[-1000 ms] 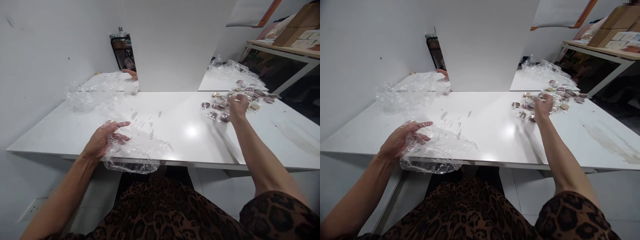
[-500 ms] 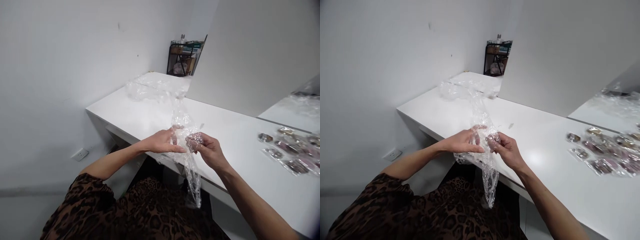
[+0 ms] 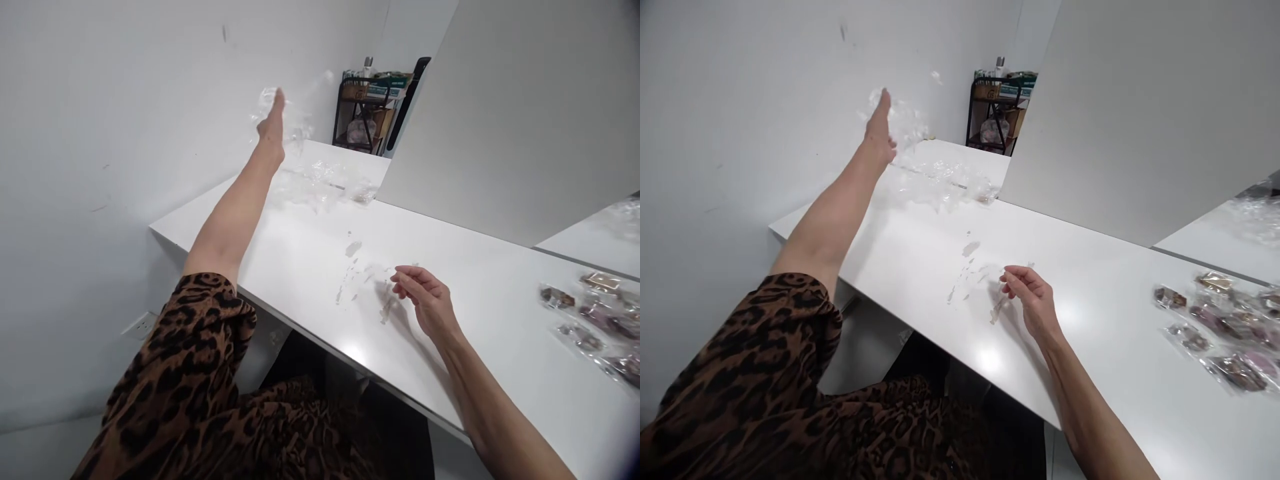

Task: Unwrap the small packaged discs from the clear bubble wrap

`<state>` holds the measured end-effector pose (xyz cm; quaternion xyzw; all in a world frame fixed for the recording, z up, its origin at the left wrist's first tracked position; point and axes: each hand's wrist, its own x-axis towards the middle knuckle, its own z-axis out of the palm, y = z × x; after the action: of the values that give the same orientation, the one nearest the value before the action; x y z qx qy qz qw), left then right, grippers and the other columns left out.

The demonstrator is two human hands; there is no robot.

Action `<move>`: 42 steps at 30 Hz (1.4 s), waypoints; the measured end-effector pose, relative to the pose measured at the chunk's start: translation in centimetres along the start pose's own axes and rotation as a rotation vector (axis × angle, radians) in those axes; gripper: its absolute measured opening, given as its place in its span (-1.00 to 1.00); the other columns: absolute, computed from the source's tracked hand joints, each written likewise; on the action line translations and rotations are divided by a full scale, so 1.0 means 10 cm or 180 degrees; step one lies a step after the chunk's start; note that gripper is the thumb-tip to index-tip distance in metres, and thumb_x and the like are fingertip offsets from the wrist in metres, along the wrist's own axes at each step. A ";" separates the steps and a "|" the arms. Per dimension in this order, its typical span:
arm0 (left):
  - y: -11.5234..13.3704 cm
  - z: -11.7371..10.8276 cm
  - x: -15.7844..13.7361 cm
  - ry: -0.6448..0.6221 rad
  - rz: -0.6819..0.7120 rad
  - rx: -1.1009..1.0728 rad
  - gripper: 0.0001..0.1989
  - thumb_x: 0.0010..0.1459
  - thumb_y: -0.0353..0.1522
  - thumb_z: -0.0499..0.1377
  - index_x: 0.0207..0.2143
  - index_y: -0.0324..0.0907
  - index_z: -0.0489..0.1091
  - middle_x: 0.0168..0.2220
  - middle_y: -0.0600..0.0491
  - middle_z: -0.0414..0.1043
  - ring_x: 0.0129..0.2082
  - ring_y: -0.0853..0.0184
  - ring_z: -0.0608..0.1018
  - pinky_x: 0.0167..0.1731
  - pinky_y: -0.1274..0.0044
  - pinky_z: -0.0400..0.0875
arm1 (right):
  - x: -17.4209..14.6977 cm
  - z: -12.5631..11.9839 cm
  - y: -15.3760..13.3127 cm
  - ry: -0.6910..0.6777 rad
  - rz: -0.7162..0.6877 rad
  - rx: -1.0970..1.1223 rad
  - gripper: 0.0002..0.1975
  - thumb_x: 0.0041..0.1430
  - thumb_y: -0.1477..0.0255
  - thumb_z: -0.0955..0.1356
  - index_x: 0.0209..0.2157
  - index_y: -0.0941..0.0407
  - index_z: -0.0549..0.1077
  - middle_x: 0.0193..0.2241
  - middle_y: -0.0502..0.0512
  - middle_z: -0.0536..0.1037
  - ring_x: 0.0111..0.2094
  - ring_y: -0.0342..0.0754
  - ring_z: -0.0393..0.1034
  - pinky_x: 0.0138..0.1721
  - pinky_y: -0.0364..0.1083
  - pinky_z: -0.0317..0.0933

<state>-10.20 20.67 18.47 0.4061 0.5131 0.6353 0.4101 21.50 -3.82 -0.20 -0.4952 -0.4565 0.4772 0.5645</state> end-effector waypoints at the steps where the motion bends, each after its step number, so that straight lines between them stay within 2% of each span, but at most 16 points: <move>1: -0.08 0.06 0.03 0.0331 -0.0109 0.0183 -0.22 0.34 0.09 0.06 0.35 -0.27 0.03 0.45 -0.29 0.01 0.48 -0.07 0.07 0.38 0.15 0.14 | 0.00 0.00 0.02 -0.0050 0.0050 -0.0057 -0.68 0.03 0.18 0.57 -0.24 0.08 0.62 -0.35 0.10 0.59 -0.42 -0.09 0.40 -0.39 -0.07 0.25; 3: -0.38 0.23 -0.09 0.0714 0.0126 0.0831 -0.19 0.34 0.04 0.10 0.41 -0.25 -0.04 0.50 -0.25 -0.10 0.52 0.00 -0.05 0.44 0.21 0.02 | -0.01 0.01 0.05 -0.0187 0.0140 -0.0165 -0.67 0.06 0.15 0.55 -0.24 0.08 0.62 -0.35 0.10 0.59 -0.41 -0.10 0.40 -0.38 -0.07 0.25; 4: -0.59 0.34 -0.21 0.0587 0.0505 0.1198 -0.26 0.35 -0.08 0.14 0.41 -0.23 0.00 0.50 -0.23 -0.06 0.53 0.05 -0.06 0.46 0.24 0.00 | -0.01 0.02 0.07 -0.0266 0.0179 -0.0217 -0.67 0.08 0.14 0.55 -0.24 0.08 0.62 -0.35 0.10 0.59 -0.41 -0.10 0.40 -0.37 -0.07 0.27; 8: -1.52 0.85 -0.59 -0.1984 0.1483 0.2037 -0.49 0.30 -0.36 0.12 0.29 -0.18 0.34 0.32 -0.18 0.35 0.38 0.10 0.31 0.39 0.28 0.15 | -0.04 0.07 0.11 -0.0521 0.0406 -0.0374 -0.63 0.10 0.08 0.53 -0.23 0.09 0.63 -0.38 0.12 0.58 -0.42 -0.09 0.38 -0.38 -0.06 0.32; 10: -1.81 1.05 -0.55 -0.2761 0.1377 0.2343 -0.52 0.26 -0.46 0.06 0.21 -0.24 0.44 0.29 -0.19 0.39 0.31 0.12 0.41 0.37 0.31 0.20 | -0.05 0.08 0.12 -0.0592 0.0519 -0.0428 -0.60 0.10 0.05 0.53 -0.24 0.09 0.62 -0.41 0.11 0.55 -0.44 -0.09 0.35 -0.43 -0.07 0.32; 11: -1.88 1.12 -0.46 -0.2858 0.1204 0.2486 -0.49 0.24 -0.50 0.04 0.21 -0.27 0.44 0.31 -0.21 0.37 0.31 0.12 0.41 0.38 0.32 0.18 | -0.06 0.09 0.12 -0.0625 0.0547 -0.0445 -0.59 0.10 0.04 0.52 -0.24 0.09 0.62 -0.42 0.10 0.54 -0.44 -0.09 0.35 -0.44 -0.07 0.32; 13: -1.90 1.18 -0.18 -0.2457 0.0791 0.2637 -0.40 0.19 -0.55 0.05 0.30 -0.33 0.34 0.40 -0.23 0.24 0.40 0.12 0.31 0.42 0.36 0.08 | -0.07 0.09 0.12 -0.0696 0.0580 -0.0450 -0.59 0.14 0.03 0.50 -0.21 0.09 0.61 -0.41 0.09 0.52 -0.43 -0.09 0.35 -0.45 -0.08 0.33; 17: -1.78 1.17 0.34 -0.0322 -0.0027 0.2483 -0.19 0.24 -0.51 0.11 0.48 -0.41 -0.12 0.53 -0.31 -0.19 0.51 0.09 0.03 0.44 0.34 -0.04 | -0.07 0.07 0.14 -0.0779 0.0755 -0.0368 -0.56 0.19 0.00 0.46 -0.17 0.09 0.58 -0.40 0.08 0.50 -0.47 -0.11 0.33 -0.51 -0.08 0.30; 19: -1.81 1.18 0.41 0.0226 -0.0295 0.2486 -0.14 0.29 -0.46 0.09 0.49 -0.52 -0.30 0.52 -0.42 -0.33 0.52 -0.01 -0.05 0.44 0.24 -0.10 | -0.07 0.07 0.14 -0.0797 0.0792 -0.0340 -0.56 0.21 -0.01 0.44 -0.17 0.09 0.57 -0.40 0.07 0.50 -0.48 -0.12 0.31 -0.51 -0.09 0.28; 21: -1.91 1.22 0.35 0.0162 -0.0112 0.2641 -0.17 0.30 -0.45 0.07 0.48 -0.52 -0.27 0.52 -0.41 -0.30 0.51 -0.04 -0.07 0.45 0.21 -0.17 | -0.07 0.07 0.14 -0.0817 0.0763 -0.0405 -0.57 0.23 0.00 0.42 -0.17 0.09 0.56 -0.40 0.07 0.49 -0.47 -0.13 0.30 -0.49 -0.10 0.25; 24: -2.07 1.28 0.19 -0.0433 0.0523 0.2939 -0.35 0.30 -0.41 0.10 0.42 -0.31 0.12 0.50 -0.27 -0.10 0.49 -0.04 -0.04 0.45 0.19 -0.21 | -0.08 0.07 0.12 -0.0856 0.0699 -0.0584 -0.59 0.26 0.00 0.40 -0.19 0.08 0.56 -0.43 0.06 0.47 -0.45 -0.13 0.26 -0.46 -0.10 0.18; 26: -2.12 1.27 0.17 -0.0764 0.0708 0.3056 -0.41 0.28 -0.37 0.15 0.35 -0.22 0.23 0.50 -0.22 -0.09 0.49 -0.10 -0.06 0.43 0.11 -0.22 | -0.09 0.07 0.11 -0.0874 0.0681 -0.0631 -0.59 0.27 0.00 0.39 -0.20 0.08 0.56 -0.44 0.05 0.45 -0.45 -0.13 0.24 -0.46 -0.11 0.14; 29: -2.11 1.16 0.30 -0.0657 0.0700 0.3266 -0.32 0.25 -0.33 0.20 0.39 -0.26 0.15 0.52 -0.26 -0.15 0.48 -0.12 -0.07 0.42 0.06 -0.26 | -0.09 0.07 0.09 -0.0876 0.0674 -0.0645 -0.60 0.27 0.01 0.39 -0.20 0.08 0.56 -0.45 0.04 0.43 -0.46 -0.13 0.22 -0.46 -0.11 0.11; 33: -2.07 0.98 0.54 -0.0581 0.0797 0.3511 -0.40 0.24 -0.32 0.22 0.26 -0.45 0.28 0.38 -0.42 0.14 0.46 -0.06 0.02 0.43 0.16 -0.31 | -0.09 0.07 0.10 -0.0876 0.0659 -0.0673 -0.60 0.28 0.02 0.38 -0.20 0.09 0.56 -0.45 0.05 0.43 -0.45 -0.13 0.22 -0.45 -0.11 0.10; 38: -1.90 0.94 0.45 -0.0338 0.1331 0.2958 -0.70 0.37 -0.41 0.01 0.00 -0.28 0.49 0.21 -0.29 0.39 0.36 -0.02 0.22 0.39 0.11 -0.10 | -0.04 0.04 0.12 -0.0677 0.0633 -0.0335 -0.60 0.21 0.04 0.45 -0.21 0.10 0.58 -0.45 0.06 0.49 -0.45 -0.12 0.30 -0.43 -0.09 0.22; 42: -1.70 0.97 -0.10 -0.0666 0.1706 0.1855 -0.75 0.42 -0.35 0.02 -0.04 -0.18 0.46 0.04 -0.11 0.51 0.12 0.17 0.47 0.25 0.29 0.25 | 0.09 -0.04 0.16 -0.0063 0.0459 -0.0148 -0.65 0.17 0.11 0.50 -0.20 0.09 0.60 -0.36 0.08 0.56 -0.39 -0.12 0.38 -0.33 -0.08 0.30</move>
<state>1.01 25.17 3.03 0.6870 0.5031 0.5031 0.1478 21.90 -2.93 -1.83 -0.5350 -0.4362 0.5108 0.5124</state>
